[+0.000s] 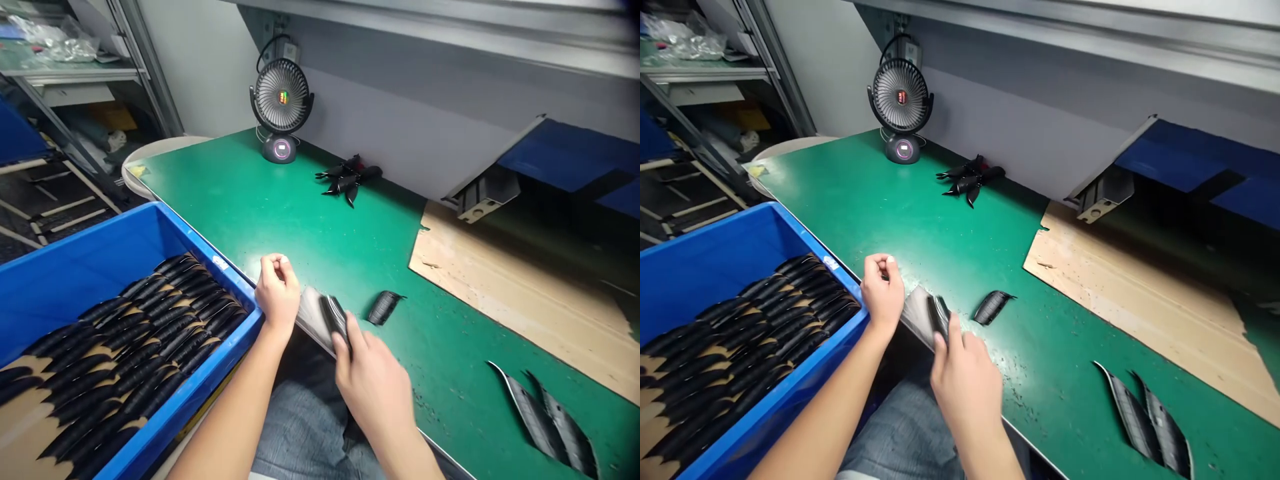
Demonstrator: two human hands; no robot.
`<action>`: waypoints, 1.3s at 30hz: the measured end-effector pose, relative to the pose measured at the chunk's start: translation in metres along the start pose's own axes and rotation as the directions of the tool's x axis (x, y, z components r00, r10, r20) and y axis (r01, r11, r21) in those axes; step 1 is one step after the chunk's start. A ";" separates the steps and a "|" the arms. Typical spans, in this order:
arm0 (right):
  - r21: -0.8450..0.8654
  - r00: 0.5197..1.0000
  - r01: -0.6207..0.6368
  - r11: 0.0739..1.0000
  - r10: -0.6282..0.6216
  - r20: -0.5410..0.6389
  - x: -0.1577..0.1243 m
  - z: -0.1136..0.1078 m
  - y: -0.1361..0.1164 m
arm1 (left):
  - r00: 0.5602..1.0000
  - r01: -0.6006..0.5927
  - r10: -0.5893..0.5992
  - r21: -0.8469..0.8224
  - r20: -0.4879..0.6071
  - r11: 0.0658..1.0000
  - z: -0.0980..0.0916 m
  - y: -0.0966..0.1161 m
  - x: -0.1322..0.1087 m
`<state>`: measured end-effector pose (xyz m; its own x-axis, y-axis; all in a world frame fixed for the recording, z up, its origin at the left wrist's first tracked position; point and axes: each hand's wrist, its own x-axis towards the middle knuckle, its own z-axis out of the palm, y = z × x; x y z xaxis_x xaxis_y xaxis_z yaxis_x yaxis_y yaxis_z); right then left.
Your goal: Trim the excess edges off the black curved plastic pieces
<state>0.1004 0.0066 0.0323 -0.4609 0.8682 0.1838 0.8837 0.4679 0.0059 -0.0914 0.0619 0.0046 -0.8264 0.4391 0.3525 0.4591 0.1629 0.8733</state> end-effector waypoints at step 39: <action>-0.054 0.999 0.018 0.998 -0.020 -0.029 0.002 -0.003 -0.027 | 1.000 -0.017 0.015 0.121 0.019 0.993 0.002 -0.003 -0.003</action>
<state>0.0758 -0.0048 0.0355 -0.4758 0.8536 0.2120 0.8783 0.4741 0.0622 -0.0892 0.0620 -0.0002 -0.8132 0.4583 0.3587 0.5089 0.2611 0.8202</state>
